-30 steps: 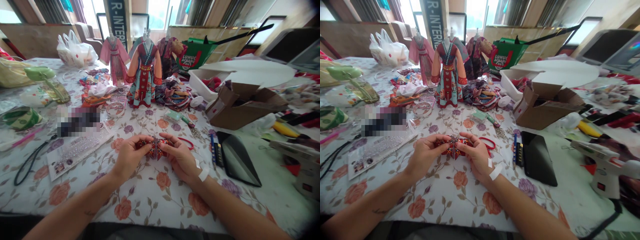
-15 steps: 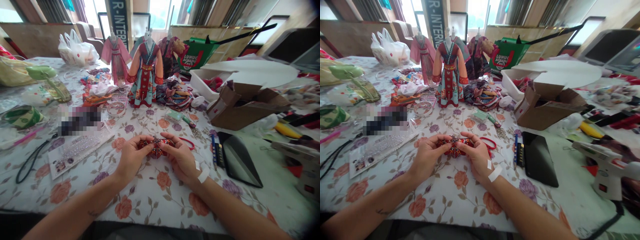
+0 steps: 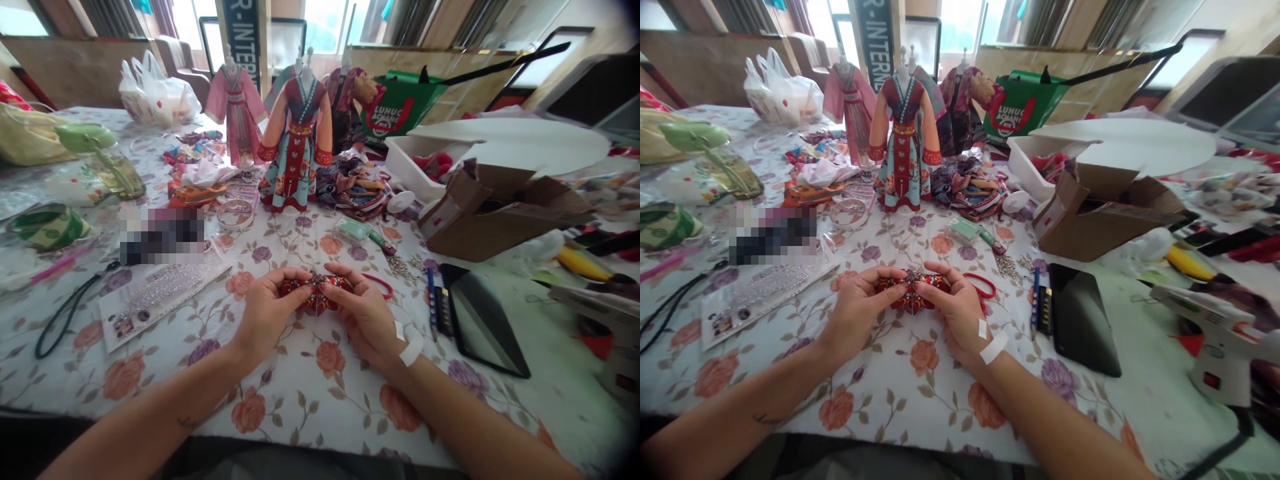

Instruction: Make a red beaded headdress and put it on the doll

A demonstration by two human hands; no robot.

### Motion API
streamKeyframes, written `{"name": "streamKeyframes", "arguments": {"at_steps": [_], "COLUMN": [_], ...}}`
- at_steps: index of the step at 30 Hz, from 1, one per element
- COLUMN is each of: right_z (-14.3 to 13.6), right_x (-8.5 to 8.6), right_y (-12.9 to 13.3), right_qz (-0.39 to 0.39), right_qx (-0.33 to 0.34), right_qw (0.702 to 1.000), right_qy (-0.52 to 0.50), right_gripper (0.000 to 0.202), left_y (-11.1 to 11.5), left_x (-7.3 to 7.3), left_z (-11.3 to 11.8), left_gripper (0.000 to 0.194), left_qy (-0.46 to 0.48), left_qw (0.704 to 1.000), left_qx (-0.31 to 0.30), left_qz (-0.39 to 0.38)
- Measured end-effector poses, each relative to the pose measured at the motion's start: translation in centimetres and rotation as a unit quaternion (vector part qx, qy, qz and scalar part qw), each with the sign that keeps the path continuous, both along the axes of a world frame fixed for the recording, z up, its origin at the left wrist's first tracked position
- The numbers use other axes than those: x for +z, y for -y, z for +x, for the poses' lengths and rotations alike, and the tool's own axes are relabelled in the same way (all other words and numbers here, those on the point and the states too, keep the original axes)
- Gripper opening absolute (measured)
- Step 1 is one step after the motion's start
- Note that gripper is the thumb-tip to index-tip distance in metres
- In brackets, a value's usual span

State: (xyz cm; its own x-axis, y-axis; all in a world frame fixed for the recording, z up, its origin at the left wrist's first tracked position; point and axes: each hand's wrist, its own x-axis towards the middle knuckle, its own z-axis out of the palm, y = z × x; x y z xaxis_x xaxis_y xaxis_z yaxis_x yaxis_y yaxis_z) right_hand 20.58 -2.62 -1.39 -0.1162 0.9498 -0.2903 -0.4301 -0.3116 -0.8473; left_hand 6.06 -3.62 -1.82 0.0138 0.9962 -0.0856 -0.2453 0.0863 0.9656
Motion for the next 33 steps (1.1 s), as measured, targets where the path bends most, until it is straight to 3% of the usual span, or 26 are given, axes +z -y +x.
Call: {"name": "streamKeyframes", "arguments": {"at_steps": [33], "right_z": [0.11], "right_x": [-0.30], "right_y": [-0.05], "right_qz": [0.012], "right_qx": [0.001], "right_qw": [1.000], "right_qy": [0.004], "right_gripper": [0.047], "left_y": [0.16], "left_x": [0.31], "left_z": [0.00], "left_gripper": [0.016], "left_qy": [0.001], "left_qw": [1.000], "left_qx": [0.003], "left_qz": [-0.009]}}
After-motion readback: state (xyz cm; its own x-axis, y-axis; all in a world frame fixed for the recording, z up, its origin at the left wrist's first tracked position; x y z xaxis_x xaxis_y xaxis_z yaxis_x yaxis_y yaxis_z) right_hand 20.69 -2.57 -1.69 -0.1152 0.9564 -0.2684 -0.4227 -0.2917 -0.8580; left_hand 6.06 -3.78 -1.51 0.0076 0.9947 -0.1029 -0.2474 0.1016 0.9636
